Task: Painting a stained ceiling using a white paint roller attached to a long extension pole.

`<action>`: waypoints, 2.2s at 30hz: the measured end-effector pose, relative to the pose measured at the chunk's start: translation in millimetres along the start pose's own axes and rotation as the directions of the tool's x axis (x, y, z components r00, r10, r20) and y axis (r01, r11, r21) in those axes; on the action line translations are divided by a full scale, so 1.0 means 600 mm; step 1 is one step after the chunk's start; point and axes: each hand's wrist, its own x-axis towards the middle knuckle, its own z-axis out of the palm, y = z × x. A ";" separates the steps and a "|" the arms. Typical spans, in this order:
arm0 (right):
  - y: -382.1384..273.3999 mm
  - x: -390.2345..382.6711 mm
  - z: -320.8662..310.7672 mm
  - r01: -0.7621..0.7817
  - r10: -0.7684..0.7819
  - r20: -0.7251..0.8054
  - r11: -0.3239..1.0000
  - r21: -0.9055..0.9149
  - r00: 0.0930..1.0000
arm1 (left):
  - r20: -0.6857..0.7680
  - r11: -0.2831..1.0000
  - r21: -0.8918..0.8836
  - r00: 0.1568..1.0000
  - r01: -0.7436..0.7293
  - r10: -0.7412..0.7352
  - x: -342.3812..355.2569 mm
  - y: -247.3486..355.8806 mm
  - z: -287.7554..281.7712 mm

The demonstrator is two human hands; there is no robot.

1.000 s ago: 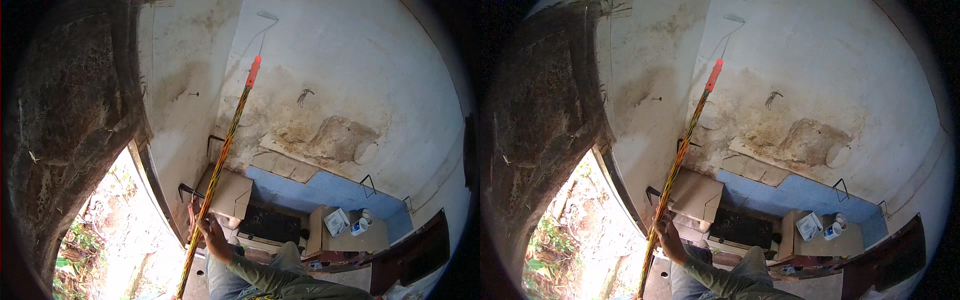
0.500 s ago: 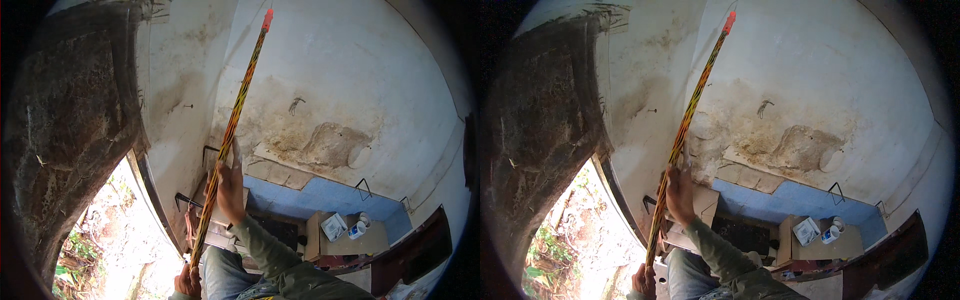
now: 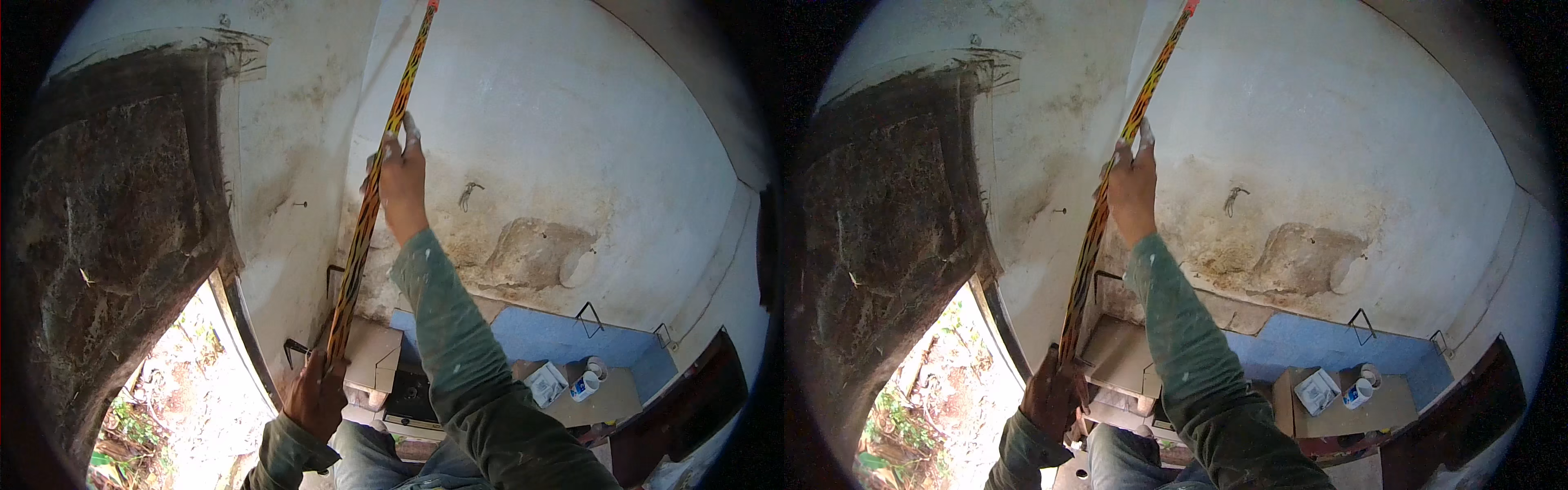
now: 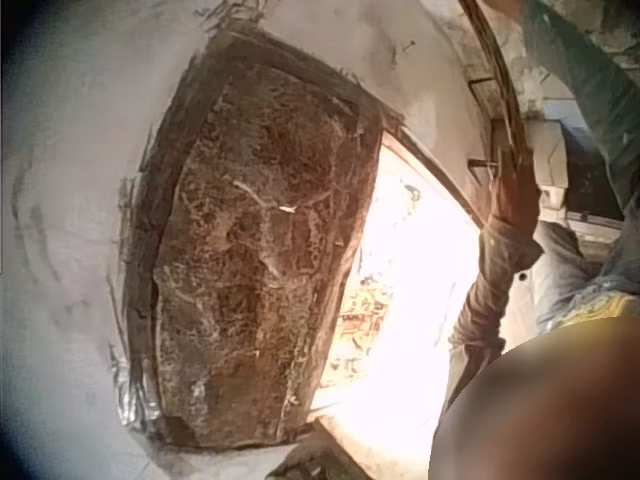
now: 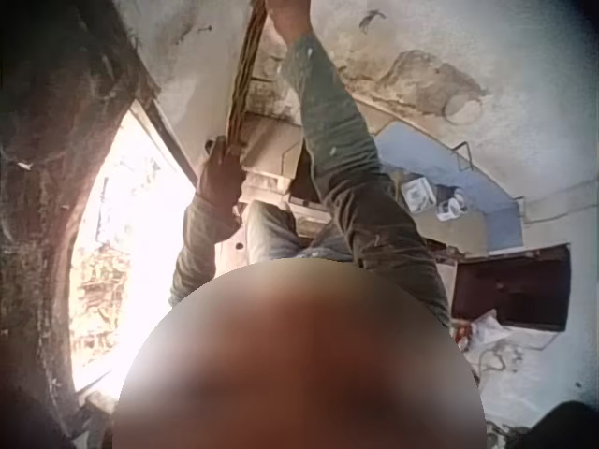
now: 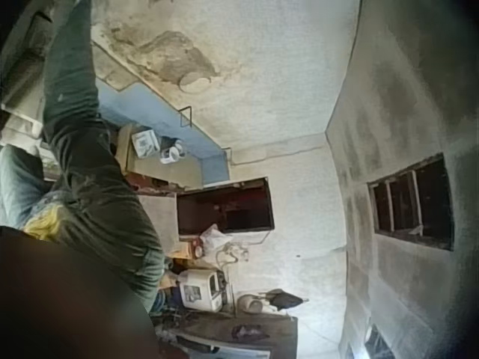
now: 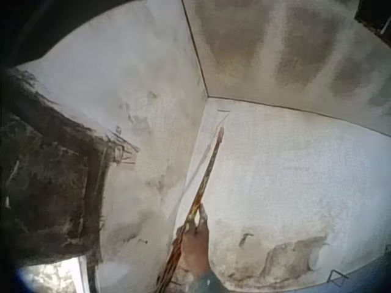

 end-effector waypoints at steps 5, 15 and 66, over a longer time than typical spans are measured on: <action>-0.064 0.073 0.007 0.002 -0.002 0.004 1.000 -0.016 1.000 | 0.064 0.846 -0.376 0.921 0.379 -0.384 0.081 0.039 -0.022; -0.098 0.128 0.006 -0.002 0.001 -0.004 0.998 -0.065 1.000 | 0.131 0.627 -0.615 0.846 0.478 -0.517 0.170 0.077 -0.037; 0.154 -0.163 -0.091 -0.222 0.223 -0.025 0.940 -0.258 0.974 | 0.256 0.652 0.022 0.626 0.758 -0.736 -0.203 0.050 0.079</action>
